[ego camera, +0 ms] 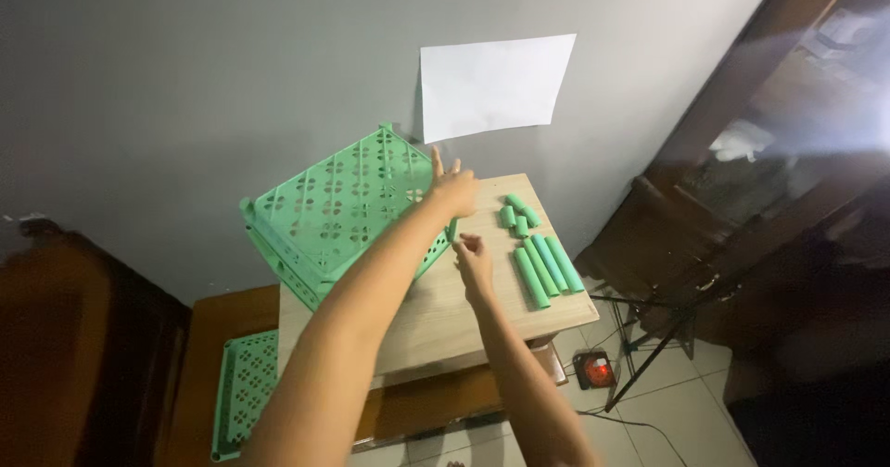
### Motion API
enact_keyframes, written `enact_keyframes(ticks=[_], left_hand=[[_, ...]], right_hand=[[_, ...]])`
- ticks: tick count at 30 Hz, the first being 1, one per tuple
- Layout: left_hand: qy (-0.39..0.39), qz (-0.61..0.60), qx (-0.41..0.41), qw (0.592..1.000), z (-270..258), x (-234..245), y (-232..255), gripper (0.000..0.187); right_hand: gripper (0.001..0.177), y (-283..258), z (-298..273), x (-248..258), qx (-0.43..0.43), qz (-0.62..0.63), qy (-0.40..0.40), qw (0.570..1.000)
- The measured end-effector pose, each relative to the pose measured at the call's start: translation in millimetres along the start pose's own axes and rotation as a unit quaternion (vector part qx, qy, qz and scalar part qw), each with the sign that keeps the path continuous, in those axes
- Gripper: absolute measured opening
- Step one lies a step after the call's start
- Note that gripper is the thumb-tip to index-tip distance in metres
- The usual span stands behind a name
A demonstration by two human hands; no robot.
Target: The person assembles a green plastic stool by inserting cylindrical legs into a perforated seat base. They then stack a second identical seat on top and continue inserting legs to form a two-tier structure.
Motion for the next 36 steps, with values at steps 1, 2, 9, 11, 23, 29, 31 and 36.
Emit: enact_keyframes(ticks=[1,2,9,11,23,29,31,36], left_hand=[[-0.005,0.028,-0.003,1.000,8,-13,1,0.032],[0.007,0.029,0.003,1.000,18,-23,0,0.030],[0.014,0.010,0.045,0.999,38,-33,-17,0.035],[-0.028,0.010,0.040,0.999,33,-23,-17,0.040],[-0.055,-0.035,-0.025,0.998,28,-38,1,0.035],[-0.029,-0.048,-0.037,0.998,15,-40,17,0.031],[-0.007,-0.053,-0.036,0.998,10,-32,17,0.032],[-0.016,-0.063,-0.077,0.995,5,-1,1,0.038]], right_hand=[[0.045,0,13,2,0.007,-0.020,0.015,1.000],[0.051,-1,27,5,0.017,-0.040,0.030,0.999],[0.053,-13,76,-18,0.098,-0.069,-0.003,0.993],[0.042,-14,82,-24,0.086,-0.042,-0.040,0.995],[0.039,-21,67,-38,0.275,0.041,-0.052,0.959],[0.033,22,78,-29,0.140,0.171,0.022,0.975],[0.031,24,80,-28,0.184,0.073,0.058,0.978],[0.026,18,70,-30,0.167,-0.090,0.095,0.977]])
Point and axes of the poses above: each hand's wrist, its own z-axis towards the middle knuckle, its own x-axis out of the back of the hand, y = z × x, the point moved 3 cm from there along z, towards the middle knuckle, and after that the axes turned 4 degrees about y, right-handed, at the moved point
